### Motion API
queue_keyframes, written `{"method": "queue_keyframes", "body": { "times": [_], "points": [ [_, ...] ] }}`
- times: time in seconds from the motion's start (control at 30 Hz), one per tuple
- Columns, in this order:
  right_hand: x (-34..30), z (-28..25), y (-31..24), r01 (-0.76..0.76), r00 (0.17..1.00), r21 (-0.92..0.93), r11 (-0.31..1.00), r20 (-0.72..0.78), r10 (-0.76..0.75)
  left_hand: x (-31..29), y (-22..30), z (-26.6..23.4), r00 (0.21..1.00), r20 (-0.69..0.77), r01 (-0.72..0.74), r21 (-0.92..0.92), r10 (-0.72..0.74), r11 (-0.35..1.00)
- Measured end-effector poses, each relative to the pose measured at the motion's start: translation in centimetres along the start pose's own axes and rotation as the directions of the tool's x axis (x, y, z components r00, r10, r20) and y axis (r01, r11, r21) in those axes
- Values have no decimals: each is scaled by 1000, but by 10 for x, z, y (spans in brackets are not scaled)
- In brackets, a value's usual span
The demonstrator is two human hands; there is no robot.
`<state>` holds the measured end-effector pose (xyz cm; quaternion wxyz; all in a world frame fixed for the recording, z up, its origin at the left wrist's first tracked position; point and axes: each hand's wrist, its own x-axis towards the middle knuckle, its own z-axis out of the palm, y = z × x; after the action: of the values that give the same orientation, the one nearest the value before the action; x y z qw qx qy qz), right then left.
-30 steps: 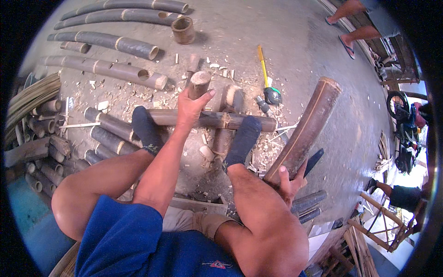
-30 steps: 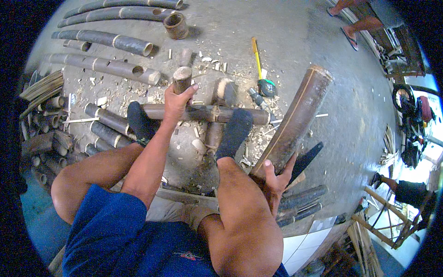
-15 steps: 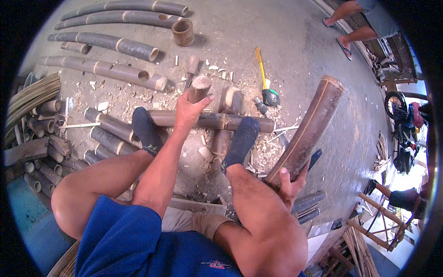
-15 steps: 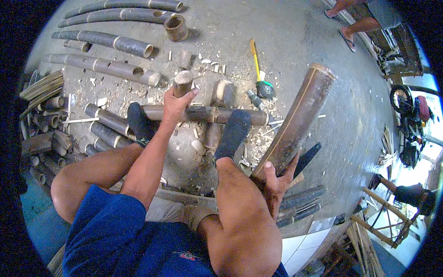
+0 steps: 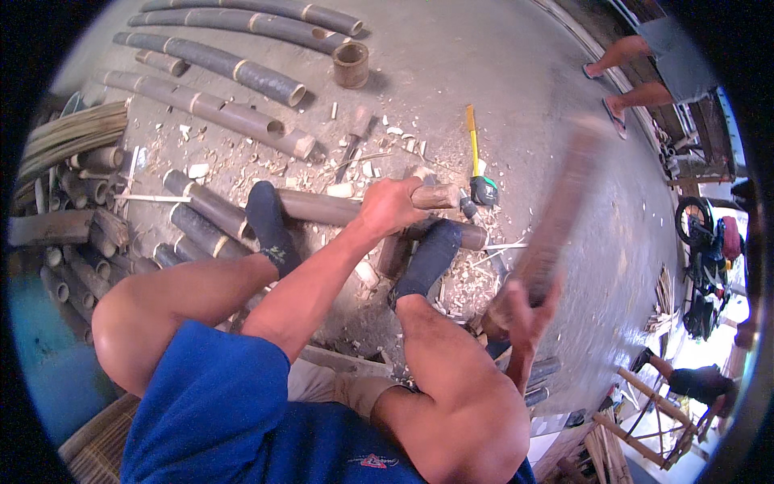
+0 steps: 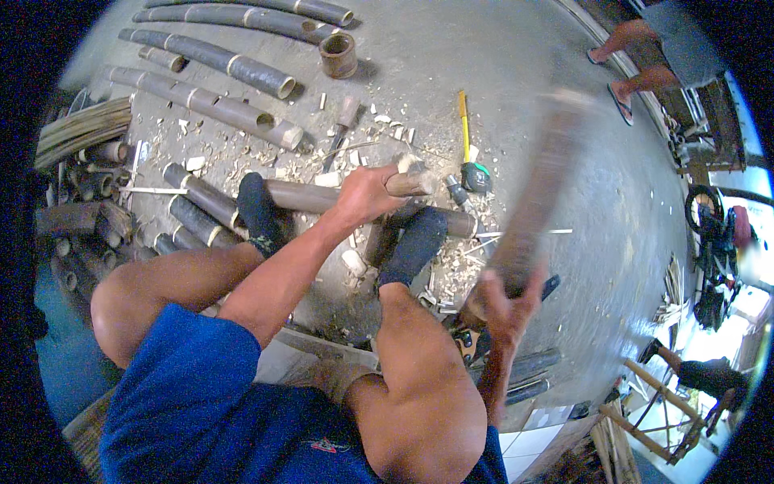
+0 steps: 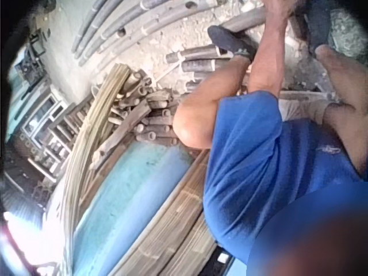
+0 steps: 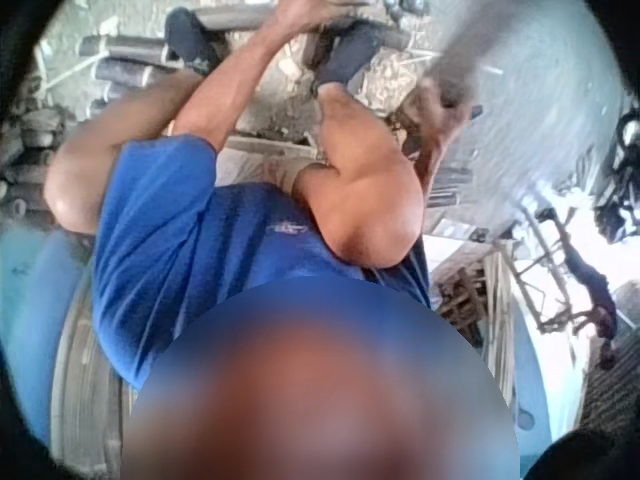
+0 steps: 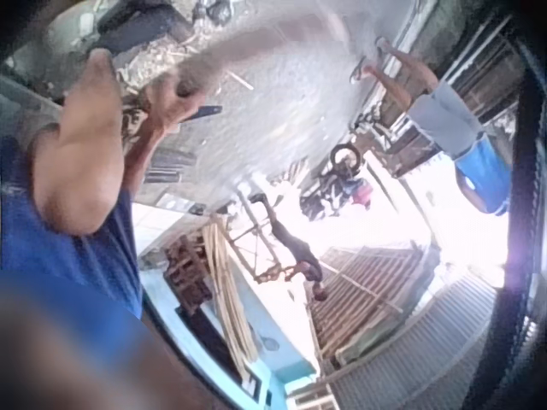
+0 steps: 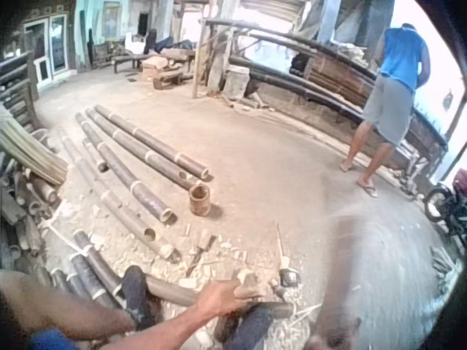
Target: The person sits on the floor and uses a knife to split and shape bamboo pieces. They repeatedly split bamboo segments, remove inner material, and smooth the edges with a knife.
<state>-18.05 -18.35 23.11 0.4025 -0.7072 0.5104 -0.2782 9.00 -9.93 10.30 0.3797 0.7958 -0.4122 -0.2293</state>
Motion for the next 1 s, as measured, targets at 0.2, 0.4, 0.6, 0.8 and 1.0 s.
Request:
{"method": "queue_keyframes", "body": {
  "times": [0.2, 0.4, 0.6, 0.8, 1.0],
  "points": [
    [-17, 25, 10, 42, 917, -464, 885, 370, 151, 2, -2, 1, 994, 98, 31, 133, -45, 991],
    [-12, -2, 18, 27, 998, 91, 996, 48, -32, -2, -8, 3, 997, 75, 23, 135, -33, 991],
    [-20, 25, 33, -61, 951, -288, 956, 273, 144, -3, -9, 8, 999, 28, -23, 101, 20, 995],
    [-33, 39, 37, -209, 946, -133, 969, 224, 235, -5, -18, 4, 1000, 4, 15, 66, -16, 998],
    [-38, 41, 45, -182, 983, 105, 978, 45, 178, 7, 2, 25, 961, 274, -60, 331, -35, 942]
  ]
}}
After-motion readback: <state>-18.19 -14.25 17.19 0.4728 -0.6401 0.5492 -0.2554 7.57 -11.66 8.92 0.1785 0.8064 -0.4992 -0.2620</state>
